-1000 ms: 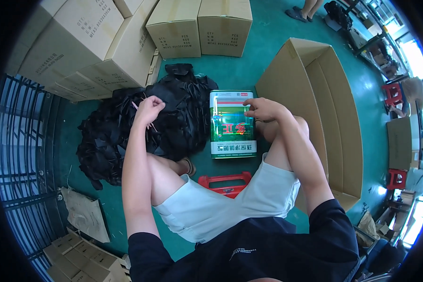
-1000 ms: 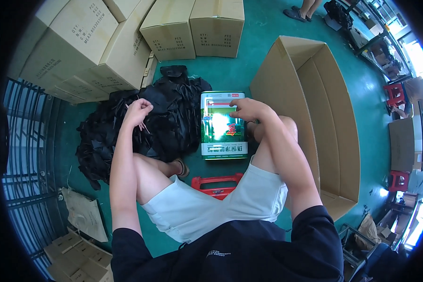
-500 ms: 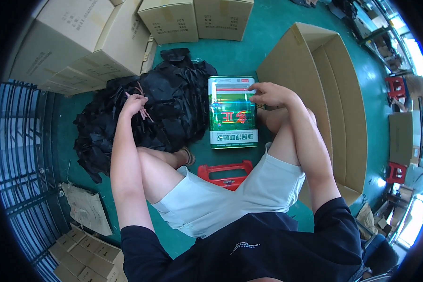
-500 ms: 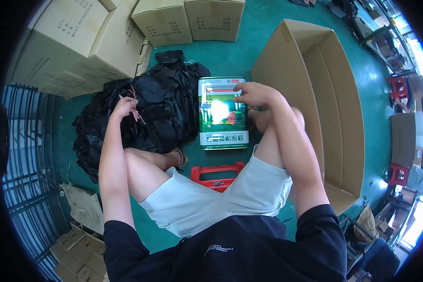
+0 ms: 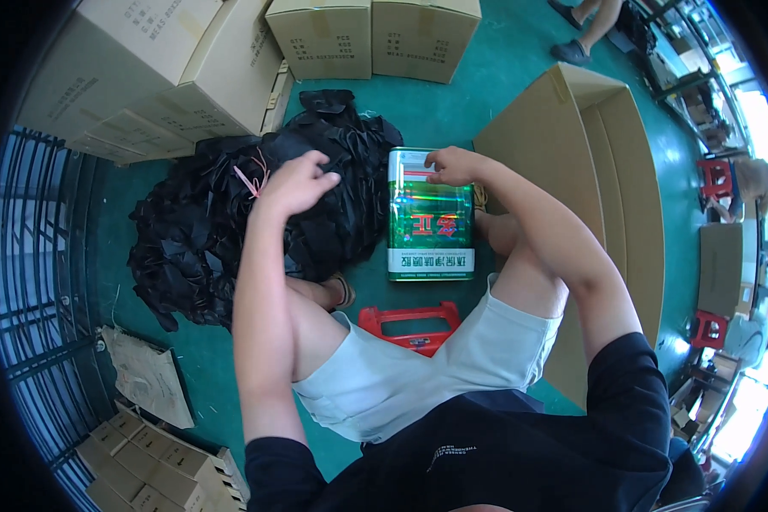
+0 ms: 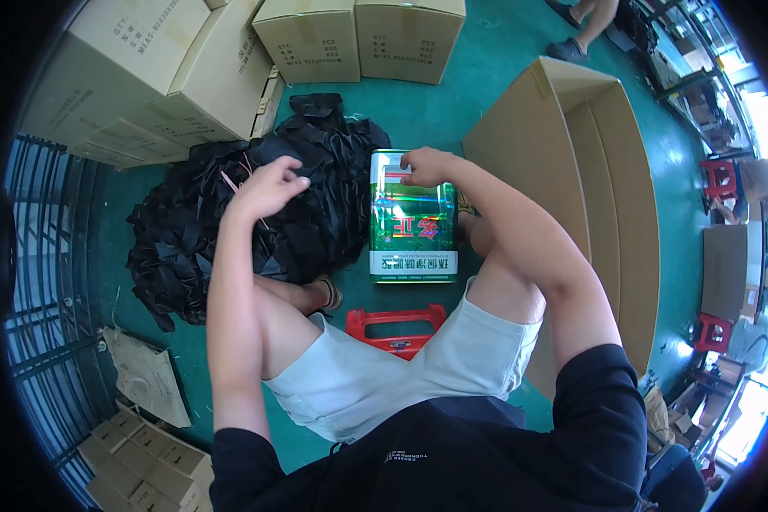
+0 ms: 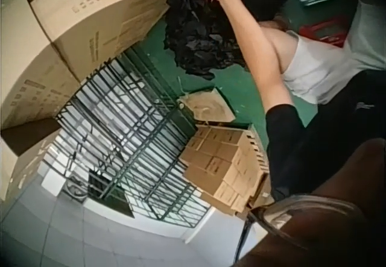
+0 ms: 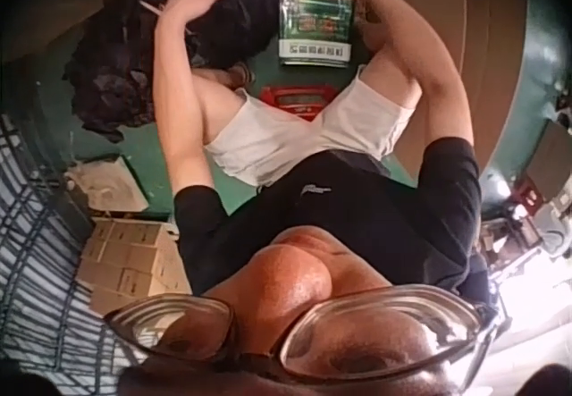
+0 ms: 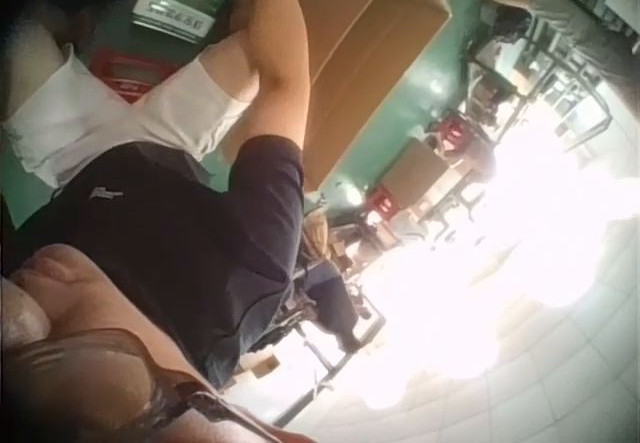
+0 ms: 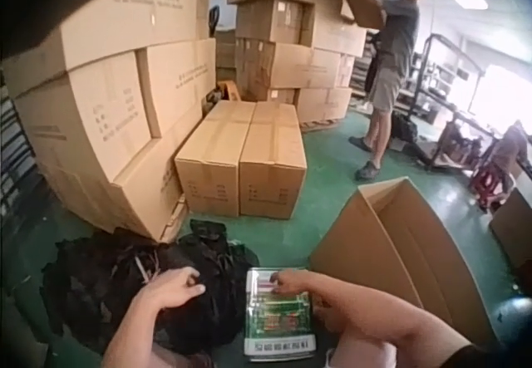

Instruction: Checking, weighing, and packing black fabric covers into a large cardboard box.

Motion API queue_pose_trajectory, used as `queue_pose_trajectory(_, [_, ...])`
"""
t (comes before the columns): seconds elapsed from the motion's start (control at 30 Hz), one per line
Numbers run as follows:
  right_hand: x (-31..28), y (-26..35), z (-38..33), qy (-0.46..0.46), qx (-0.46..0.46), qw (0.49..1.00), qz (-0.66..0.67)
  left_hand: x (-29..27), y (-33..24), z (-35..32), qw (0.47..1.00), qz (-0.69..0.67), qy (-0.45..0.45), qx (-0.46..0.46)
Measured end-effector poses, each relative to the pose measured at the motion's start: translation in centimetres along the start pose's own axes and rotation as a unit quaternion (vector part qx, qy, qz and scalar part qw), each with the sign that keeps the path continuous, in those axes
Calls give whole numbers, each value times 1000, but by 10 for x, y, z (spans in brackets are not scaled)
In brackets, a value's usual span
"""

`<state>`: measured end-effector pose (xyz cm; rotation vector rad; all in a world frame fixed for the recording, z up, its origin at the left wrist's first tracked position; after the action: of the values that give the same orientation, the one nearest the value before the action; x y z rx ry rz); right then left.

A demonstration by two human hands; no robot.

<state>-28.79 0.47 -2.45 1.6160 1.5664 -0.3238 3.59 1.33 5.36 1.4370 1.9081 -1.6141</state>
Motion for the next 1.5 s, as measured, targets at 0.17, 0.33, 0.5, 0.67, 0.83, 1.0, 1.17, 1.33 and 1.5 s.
queue_pose_trajectory(0.17, [21, 23, 141, -93, -102, 990, -42, 23, -63, -28, 988, 152, -16, 31])
queue_pose_trajectory(0.33, [38, 74, 252, -180, 15, 984, -16, 50, -60, -23, 988, 151, 31, 17])
queue_pose_trajectory(0.5, [35, 108, 317, -257, 36, 964, -53, 45, -61, -18, 968, 206, -135, 36])
queue_pose_trajectory(0.67, [31, 116, 353, -148, 103, 979, -95, 44, -44, -8, 950, 258, -178, 4])
queue_pose_trajectory(0.83, [-9, 107, 317, -260, 34, 960, -93, 32, -35, 5, 982, 182, -57, 12])
queue_pose_trajectory(1.0, [-58, 104, 223, -260, -71, 960, -80, 8, -14, -2, 989, 136, 25, -53])
queue_pose_trajectory(1.17, [-68, 61, 138, -19, -83, 993, -83, 20, -13, 5, 992, 104, 45, -57])
queue_pose_trajectory(1.33, [-27, 41, 140, 82, -33, 996, 5, 42, -52, 13, 988, 117, 96, 24])
queue_pose_trajectory(1.5, [20, 49, 246, -74, -67, 991, -93, 65, -65, 19, 985, 154, 46, 59])
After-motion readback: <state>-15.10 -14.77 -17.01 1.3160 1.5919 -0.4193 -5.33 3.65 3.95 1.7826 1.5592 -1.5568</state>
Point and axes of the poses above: each hand's wrist, its own z-axis towards the middle knuckle, its own x-axis out of the palm, y = z × x, the point moved 2 cm from there along z, towards the middle knuckle, and after that the axes turned 2 degrees about x, right-handed, at the moved point
